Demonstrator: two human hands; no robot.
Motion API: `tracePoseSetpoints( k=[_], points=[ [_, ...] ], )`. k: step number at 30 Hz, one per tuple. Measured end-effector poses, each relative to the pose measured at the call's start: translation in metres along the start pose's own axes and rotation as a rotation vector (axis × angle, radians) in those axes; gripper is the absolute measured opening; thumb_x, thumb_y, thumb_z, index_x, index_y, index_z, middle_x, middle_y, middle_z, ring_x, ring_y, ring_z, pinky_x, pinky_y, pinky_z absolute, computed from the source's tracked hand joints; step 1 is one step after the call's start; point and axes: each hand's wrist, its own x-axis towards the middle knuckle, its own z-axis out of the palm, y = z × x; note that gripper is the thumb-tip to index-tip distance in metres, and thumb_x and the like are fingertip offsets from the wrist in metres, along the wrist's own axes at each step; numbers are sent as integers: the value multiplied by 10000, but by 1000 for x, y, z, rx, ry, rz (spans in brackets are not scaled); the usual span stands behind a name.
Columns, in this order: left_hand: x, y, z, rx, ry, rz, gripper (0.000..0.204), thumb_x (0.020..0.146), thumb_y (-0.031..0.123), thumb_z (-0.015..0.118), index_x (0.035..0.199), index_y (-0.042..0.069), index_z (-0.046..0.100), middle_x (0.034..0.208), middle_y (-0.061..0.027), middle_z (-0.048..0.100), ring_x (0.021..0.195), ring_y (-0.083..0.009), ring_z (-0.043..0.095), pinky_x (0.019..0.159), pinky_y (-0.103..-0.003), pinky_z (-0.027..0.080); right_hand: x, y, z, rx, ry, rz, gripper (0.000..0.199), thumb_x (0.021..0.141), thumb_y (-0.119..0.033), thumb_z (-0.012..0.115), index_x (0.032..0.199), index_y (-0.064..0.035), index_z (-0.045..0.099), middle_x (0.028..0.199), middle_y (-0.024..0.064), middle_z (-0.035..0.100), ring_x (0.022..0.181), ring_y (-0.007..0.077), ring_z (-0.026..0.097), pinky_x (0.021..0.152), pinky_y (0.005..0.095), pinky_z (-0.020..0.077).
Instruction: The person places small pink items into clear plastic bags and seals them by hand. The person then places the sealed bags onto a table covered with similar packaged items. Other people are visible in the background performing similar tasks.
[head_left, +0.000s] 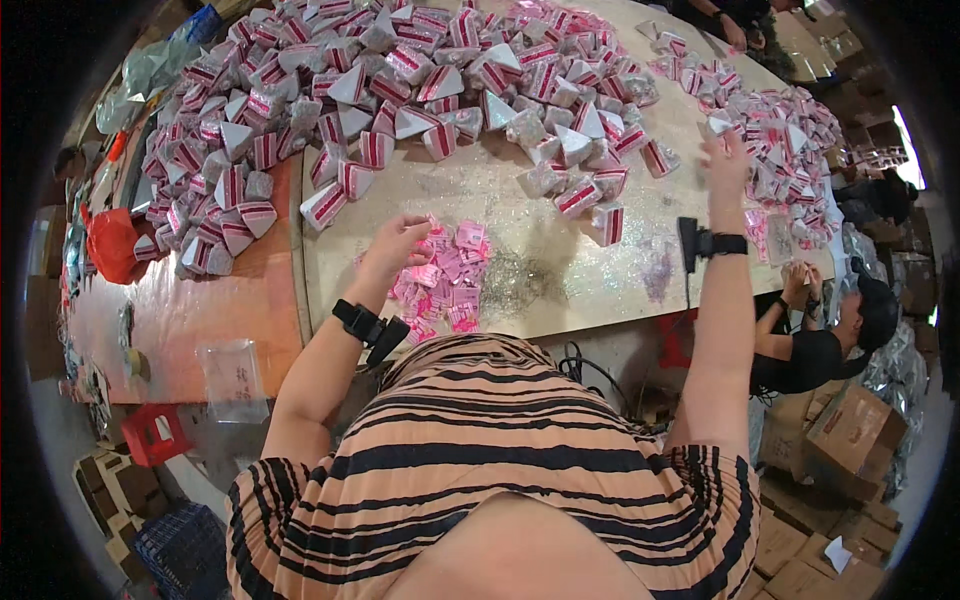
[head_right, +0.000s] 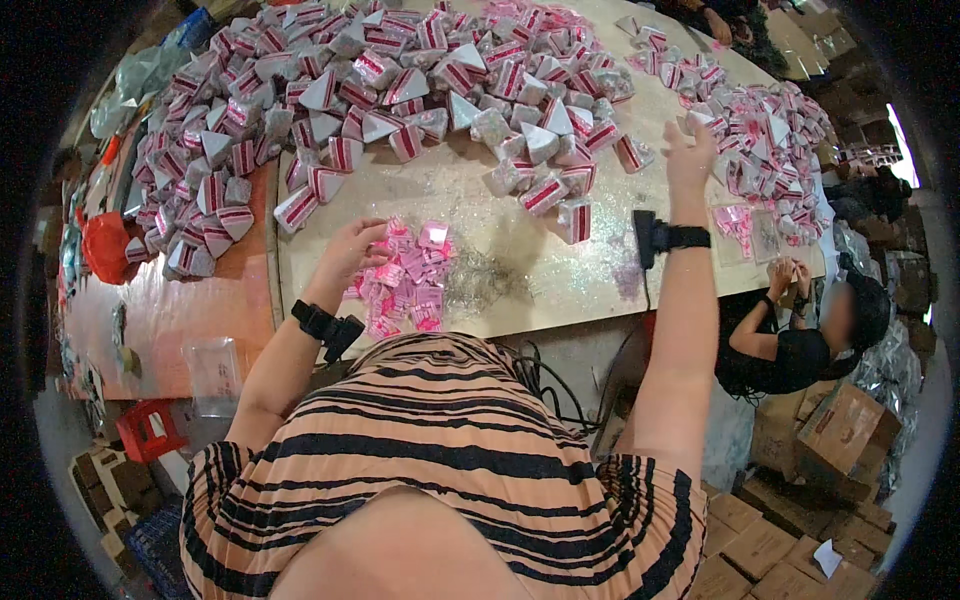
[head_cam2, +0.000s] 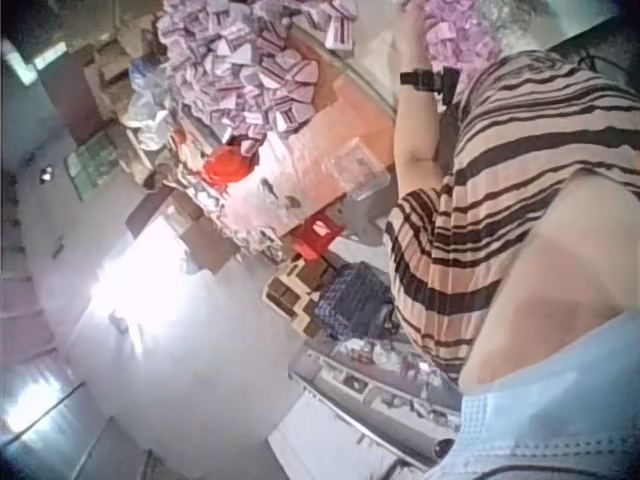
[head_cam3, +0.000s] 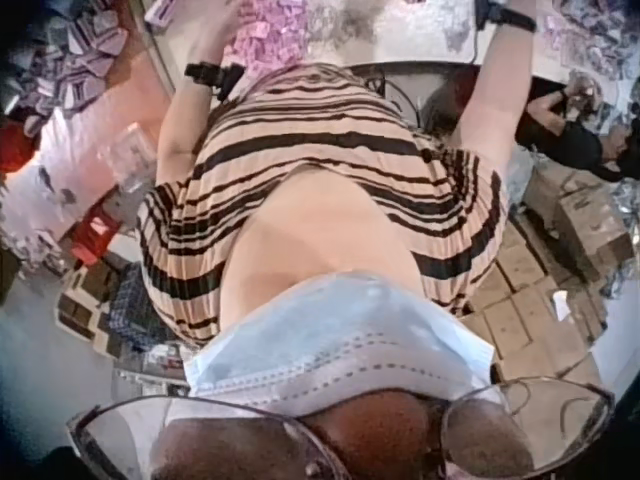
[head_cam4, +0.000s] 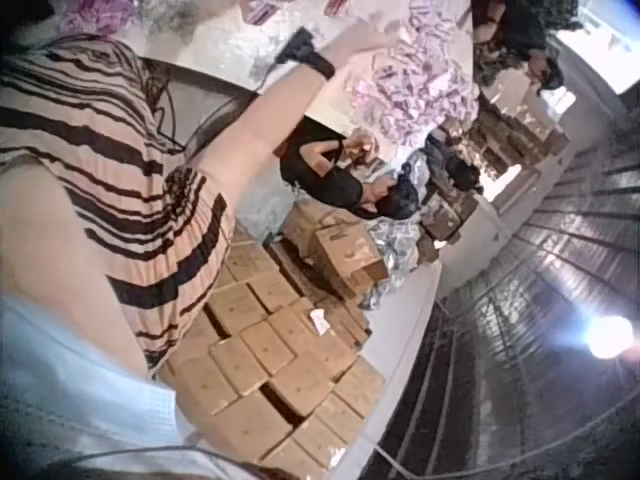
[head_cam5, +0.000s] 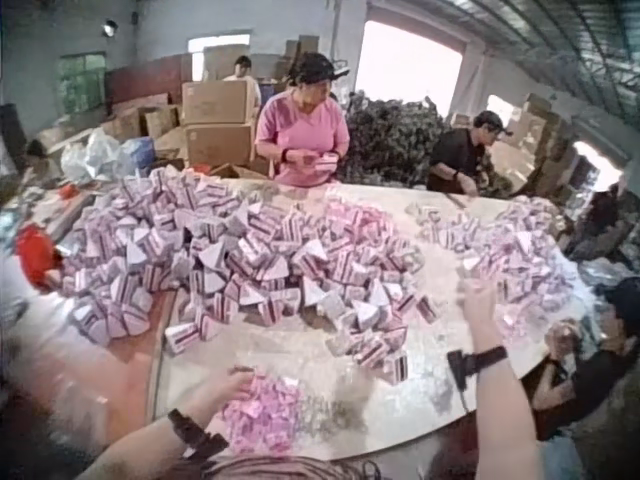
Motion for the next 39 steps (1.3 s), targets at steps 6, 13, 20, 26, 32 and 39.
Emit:
tracePoseSetpoints(
  k=[6, 13, 20, 26, 32, 39],
  points=[
    [7, -12, 5, 283, -64, 129, 334, 843, 223, 598, 1082, -5, 549, 863, -63, 586, 704, -123, 578, 593, -248, 490, -151, 70, 86, -66, -887, 164, 185, 768, -105, 615, 917, 0, 648, 817, 107, 646, 665, 183, 614, 609, 304, 488],
    [1, -13, 10, 415, -37, 244, 314, 796, 227, 648, 988, -18, 606, 820, -78, 610, 673, -128, 568, 601, -257, 473, -212, 81, 133, -605, -906, -391, 100, 742, -67, 557, 775, -18, 638, 840, 167, 629, 740, 328, 620, 637, 389, 498],
    [-7, -15, 13, 460, -28, 247, 307, 787, 229, 652, 956, -24, 608, 810, -80, 611, 715, -136, 560, 642, -269, 458, -213, 94, 154, -808, -961, -474, 98, 683, -110, 589, 716, -27, 629, 794, 169, 587, 782, 358, 593, 698, 412, 489],
    [6, -14, 17, 625, 23, 420, 268, 804, 229, 621, 932, -6, 645, 776, -106, 641, 706, -161, 590, 642, -292, 471, -198, 81, 138, -578, -897, -394, 96, 651, -94, 636, 683, -18, 586, 773, 153, 580, 721, 332, 586, 651, 407, 473],
    [37, -13, 55, 659, 23, 554, 259, 764, 241, 608, 882, 21, 672, 748, -182, 640, 666, -291, 618, 640, -373, 476, -196, 18, 143, -268, -794, -554, 104, 642, -67, 645, 681, -45, 551, 735, 103, 551, 678, 289, 572, 592, 366, 465],
    [37, 10, 61, 598, -17, 447, 197, 749, 179, 612, 786, 1, 687, 625, -158, 625, 548, -232, 606, 538, -344, 473, -201, -27, 166, -123, -749, -512, 121, 671, -52, 662, 746, -35, 568, 752, 107, 556, 632, 267, 563, 552, 338, 454]
  ],
)
